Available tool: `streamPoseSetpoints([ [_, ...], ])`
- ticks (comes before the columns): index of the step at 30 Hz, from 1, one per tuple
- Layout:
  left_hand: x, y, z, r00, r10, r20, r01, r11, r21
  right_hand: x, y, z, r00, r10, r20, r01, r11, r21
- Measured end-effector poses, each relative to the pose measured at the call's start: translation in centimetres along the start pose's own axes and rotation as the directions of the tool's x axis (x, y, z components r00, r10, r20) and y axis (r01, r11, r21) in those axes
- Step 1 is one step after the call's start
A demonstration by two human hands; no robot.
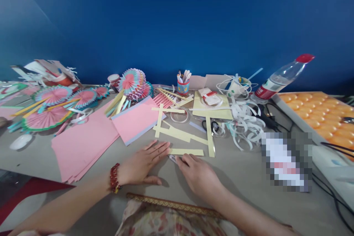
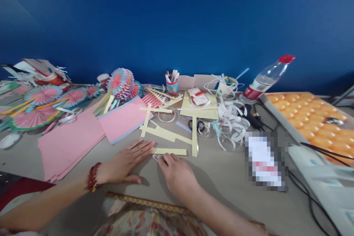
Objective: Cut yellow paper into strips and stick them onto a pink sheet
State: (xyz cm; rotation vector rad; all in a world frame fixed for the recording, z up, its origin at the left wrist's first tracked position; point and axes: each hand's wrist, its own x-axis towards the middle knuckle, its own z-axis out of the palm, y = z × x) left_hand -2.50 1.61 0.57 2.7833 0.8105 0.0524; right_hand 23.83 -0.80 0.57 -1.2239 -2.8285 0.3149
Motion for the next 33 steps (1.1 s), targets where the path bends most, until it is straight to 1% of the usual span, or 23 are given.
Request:
streamPoseSetpoints([
  [6, 0.0, 0.0, -0.1, 1.000, -0.002, 0.015, 0.002, 1.000, -0.019, 0.0, -0.1, -0.1, 1.000, 0.013, 0.017, -0.013, 1.000, 0.002],
  [9, -0.2, -0.4, -0.4, 1.000, 0.013, 0.010, -0.012, 0.999, -0.049, 0.0, 0.0, -0.1, 0.999, 0.028, 0.020, -0.028, 1.000, 0.001],
  [13, -0.4, -2.0, -1.0, 0.997, -0.028, -0.071, 0.022, 0.996, -0.089, -0.1, -0.1, -0.2, 0.999, 0.038, 0.015, -0.037, 0.999, -0.006],
  [15, -0.1, -3.0, -1.4, 0.994, -0.024, -0.108, 0.012, 0.994, -0.108, -0.1, 0.0, -0.2, 0.999, 0.034, 0.009, -0.034, 0.999, -0.009],
  [17, 0.3, -3.9, -1.6, 0.995, 0.016, -0.094, -0.027, 0.993, -0.117, -0.1, 0.0, -0.2, 0.999, 0.037, 0.005, -0.037, 0.999, -0.011],
  [19, 0.9, -4.5, -1.7, 0.997, 0.064, -0.045, -0.069, 0.991, -0.110, -0.1, 0.0, -0.2, 0.999, 0.041, -0.004, -0.041, 0.999, -0.012],
  [22, 1.5, -5.1, -1.6, 0.994, 0.108, 0.002, -0.108, 0.989, -0.102, -0.1, -0.1, -0.1, 0.999, 0.035, -0.026, -0.036, 0.999, -0.015],
  [25, 1.7, -5.3, -1.4, 0.992, 0.122, -0.009, -0.122, 0.986, -0.112, -0.1, -0.1, 0.0, 0.999, 0.026, -0.042, -0.027, 0.999, -0.031],
  [33, 1.5, -5.3, -1.3, 0.991, 0.128, -0.032, -0.131, 0.979, -0.155, -0.1, -0.1, 0.1, 1.000, 0.019, -0.006, -0.019, 0.998, -0.054],
])
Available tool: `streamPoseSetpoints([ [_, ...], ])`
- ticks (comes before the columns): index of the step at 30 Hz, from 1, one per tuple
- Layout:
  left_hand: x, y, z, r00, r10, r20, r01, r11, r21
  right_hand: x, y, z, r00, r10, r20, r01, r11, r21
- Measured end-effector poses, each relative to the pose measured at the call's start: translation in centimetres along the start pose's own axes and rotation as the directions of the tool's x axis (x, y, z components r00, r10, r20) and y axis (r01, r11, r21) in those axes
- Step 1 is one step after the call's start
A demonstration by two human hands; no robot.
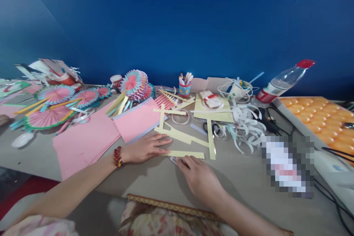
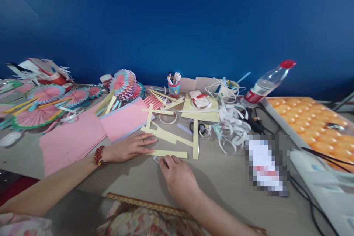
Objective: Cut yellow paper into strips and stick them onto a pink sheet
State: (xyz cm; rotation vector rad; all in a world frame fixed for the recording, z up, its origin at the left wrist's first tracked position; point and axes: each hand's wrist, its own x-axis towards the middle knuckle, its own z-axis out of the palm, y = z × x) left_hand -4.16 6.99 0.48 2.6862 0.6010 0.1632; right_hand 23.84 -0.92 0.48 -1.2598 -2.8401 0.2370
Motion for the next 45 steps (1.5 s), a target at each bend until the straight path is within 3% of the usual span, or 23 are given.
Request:
streamPoseSetpoints([
  [8, 0.1, 0.0, -0.4, 0.997, -0.012, 0.076, 0.011, 1.000, 0.020, -0.2, 0.3, 0.0, 1.000, -0.025, 0.003, 0.025, 0.999, 0.035],
  [24, 0.0, -0.1, 0.0, 0.999, 0.002, 0.048, -0.001, 1.000, -0.003, 0.6, -0.6, 0.1, 0.999, -0.041, 0.006, 0.041, 0.998, 0.050],
  [32, 0.1, 0.2, -0.7, 0.999, -0.017, 0.045, 0.019, 0.998, -0.054, 0.8, -2.0, -0.2, 0.992, -0.125, 0.005, 0.124, 0.986, 0.108],
  [37, 0.7, 1.7, -0.4, 0.993, -0.098, -0.069, 0.098, 0.995, -0.006, -1.6, -1.2, -1.3, 0.977, -0.206, 0.044, 0.196, 0.965, 0.174],
  [41, 1.7, 3.3, 0.3, 0.966, -0.188, -0.180, 0.201, 0.978, 0.060, -3.7, 0.1, -1.8, 0.985, -0.167, 0.033, 0.156, 0.963, 0.219],
  [45, 2.3, 3.9, 0.5, 0.950, -0.216, -0.226, 0.232, 0.972, 0.047, -5.2, 0.9, -2.0, 0.993, -0.115, 0.022, 0.106, 0.962, 0.254],
])
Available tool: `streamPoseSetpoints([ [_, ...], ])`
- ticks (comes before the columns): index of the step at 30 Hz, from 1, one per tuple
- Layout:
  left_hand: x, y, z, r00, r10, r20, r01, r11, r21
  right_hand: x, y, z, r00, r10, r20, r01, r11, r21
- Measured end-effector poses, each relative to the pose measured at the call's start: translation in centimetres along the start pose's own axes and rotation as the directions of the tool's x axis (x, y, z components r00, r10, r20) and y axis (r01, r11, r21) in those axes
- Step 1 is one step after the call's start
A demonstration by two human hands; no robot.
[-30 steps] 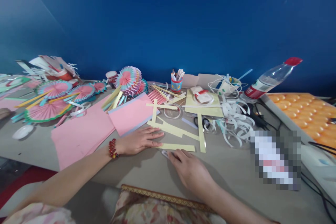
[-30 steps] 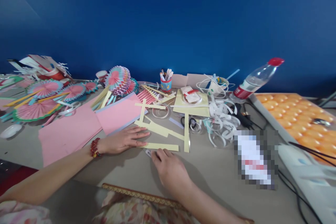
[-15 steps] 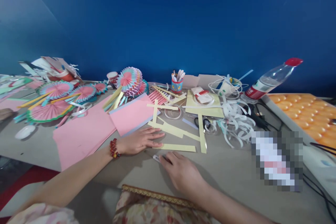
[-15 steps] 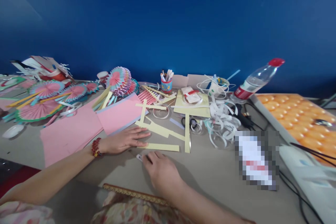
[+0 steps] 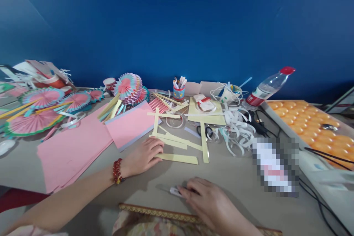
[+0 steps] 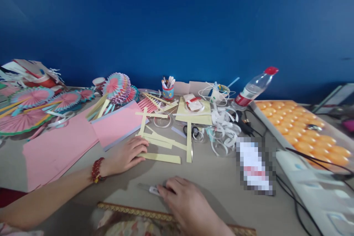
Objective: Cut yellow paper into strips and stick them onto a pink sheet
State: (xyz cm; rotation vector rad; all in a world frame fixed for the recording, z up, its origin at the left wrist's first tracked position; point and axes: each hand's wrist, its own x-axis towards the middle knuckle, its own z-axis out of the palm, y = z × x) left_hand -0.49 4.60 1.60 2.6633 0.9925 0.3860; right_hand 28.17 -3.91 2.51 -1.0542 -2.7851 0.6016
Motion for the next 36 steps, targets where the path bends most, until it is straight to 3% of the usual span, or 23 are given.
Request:
streamPoseSetpoints([
  [12, 1.5, -0.9, -0.9, 0.999, 0.007, -0.042, -0.007, 1.000, -0.001, -1.1, 1.0, 0.1, 0.996, -0.024, -0.091, 0.030, 0.998, 0.061],
  [18, 1.4, -1.3, -1.5, 0.999, -0.035, 0.006, 0.035, 0.999, -0.017, -2.5, 2.8, -0.2, 0.990, 0.013, -0.142, -0.001, 0.996, 0.085],
  [29, 1.5, -0.3, -0.8, 1.000, 0.022, 0.007, -0.022, 0.998, 0.051, -3.5, 3.8, -0.5, 0.985, 0.062, -0.163, -0.046, 0.994, 0.097],
  [36, 1.4, -0.9, -0.6, 0.997, 0.075, -0.027, -0.074, 0.997, 0.029, -3.9, 4.3, -0.3, 0.981, 0.093, -0.173, -0.075, 0.991, 0.109],
])
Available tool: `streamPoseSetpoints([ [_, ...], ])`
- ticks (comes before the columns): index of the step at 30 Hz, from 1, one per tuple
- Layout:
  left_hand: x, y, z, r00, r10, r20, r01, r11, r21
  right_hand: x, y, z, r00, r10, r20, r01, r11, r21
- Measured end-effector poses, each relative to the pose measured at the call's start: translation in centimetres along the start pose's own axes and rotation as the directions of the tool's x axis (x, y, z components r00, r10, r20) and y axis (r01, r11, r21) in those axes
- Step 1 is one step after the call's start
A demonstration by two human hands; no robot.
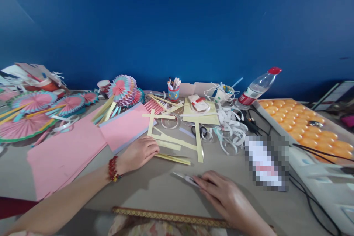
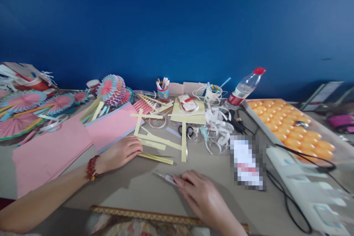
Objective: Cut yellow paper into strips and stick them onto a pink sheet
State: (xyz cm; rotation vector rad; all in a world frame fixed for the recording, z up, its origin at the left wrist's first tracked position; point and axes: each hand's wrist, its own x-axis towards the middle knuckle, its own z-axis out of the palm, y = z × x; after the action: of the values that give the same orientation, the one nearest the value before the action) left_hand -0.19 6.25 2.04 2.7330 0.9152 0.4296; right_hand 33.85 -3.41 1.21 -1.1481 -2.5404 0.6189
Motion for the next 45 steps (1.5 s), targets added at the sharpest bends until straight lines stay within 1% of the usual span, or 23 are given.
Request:
streamPoseSetpoints([
  [3, -0.3, -0.4, 0.1, 0.998, 0.033, -0.061, -0.034, 0.999, -0.017, -0.1, 0.1, 0.0, 1.000, -0.002, -0.016, 0.002, 1.000, -0.012],
  [7, -0.5, -0.7, 0.0, 0.994, 0.032, -0.106, -0.034, 0.999, -0.013, 0.0, 0.1, 0.0, 1.000, -0.001, -0.029, 0.001, 1.000, -0.017],
  [13, -0.6, -0.2, -0.8, 0.984, -0.002, -0.177, 0.013, 0.998, 0.064, -0.1, 0.0, 0.1, 1.000, -0.024, -0.007, 0.024, 1.000, 0.002],
  [16, -0.7, -0.3, -1.1, 0.981, 0.028, -0.190, -0.009, 0.995, 0.100, -0.2, 0.0, -0.1, 0.999, -0.041, 0.009, 0.041, 0.999, 0.004],
  [19, -1.0, -0.7, -1.2, 0.973, 0.089, -0.211, -0.063, 0.990, 0.128, 0.0, -0.3, -0.6, 0.998, -0.058, 0.017, 0.058, 0.998, 0.020],
  [22, -1.4, -1.0, -1.2, 0.956, 0.148, -0.255, -0.111, 0.982, 0.155, 0.3, -0.8, -1.3, 0.996, -0.073, 0.047, 0.067, 0.992, 0.111],
  [26, -1.7, -1.4, -1.3, 0.931, 0.190, -0.312, -0.161, 0.980, 0.117, 0.2, -1.2, -2.3, 0.994, -0.078, 0.077, 0.048, 0.941, 0.336],
  [28, -1.7, -1.6, -1.3, 0.930, 0.199, -0.310, -0.184, 0.980, 0.078, 0.0, -0.9, -2.6, 0.995, -0.074, 0.065, 0.040, 0.905, 0.423],
  [30, -1.5, -1.6, -1.3, 0.937, 0.216, -0.276, -0.219, 0.976, 0.020, -0.2, -0.6, -2.6, 0.997, -0.061, 0.041, 0.037, 0.894, 0.446],
  [32, -1.3, -1.5, -1.0, 0.950, 0.232, -0.211, -0.247, 0.968, -0.050, -0.1, -0.3, -2.5, 0.998, -0.052, 0.026, 0.037, 0.913, 0.407],
  [34, -1.0, -1.2, -0.7, 0.965, 0.219, -0.142, -0.236, 0.966, -0.110, 0.3, -0.2, -2.3, 0.998, -0.040, 0.039, 0.025, 0.947, 0.319],
  [36, -0.6, -0.7, -0.5, 0.981, 0.177, -0.083, -0.188, 0.970, -0.157, 0.8, -0.4, -2.0, 0.998, -0.027, 0.053, 0.016, 0.980, 0.199],
  [38, -0.2, -0.1, -0.3, 0.993, 0.114, -0.035, -0.119, 0.976, -0.180, 1.3, -0.5, -1.6, 0.999, -0.021, 0.043, 0.018, 0.998, 0.068],
  [41, 0.3, 0.7, -0.1, 0.999, 0.042, -0.004, -0.043, 0.985, -0.167, 1.7, -0.4, -1.0, 1.000, -0.016, -0.003, 0.015, 0.997, -0.076],
  [43, 0.5, 1.2, 0.2, 0.999, 0.047, 0.012, -0.044, 0.989, -0.143, 1.7, 0.0, -0.7, 0.998, 0.010, -0.058, -0.018, 0.991, -0.135],
  [45, 0.6, 1.6, 0.3, 0.996, 0.080, 0.050, -0.074, 0.990, -0.120, 1.6, 0.4, -0.6, 0.991, 0.043, -0.129, -0.066, 0.982, -0.179],
])
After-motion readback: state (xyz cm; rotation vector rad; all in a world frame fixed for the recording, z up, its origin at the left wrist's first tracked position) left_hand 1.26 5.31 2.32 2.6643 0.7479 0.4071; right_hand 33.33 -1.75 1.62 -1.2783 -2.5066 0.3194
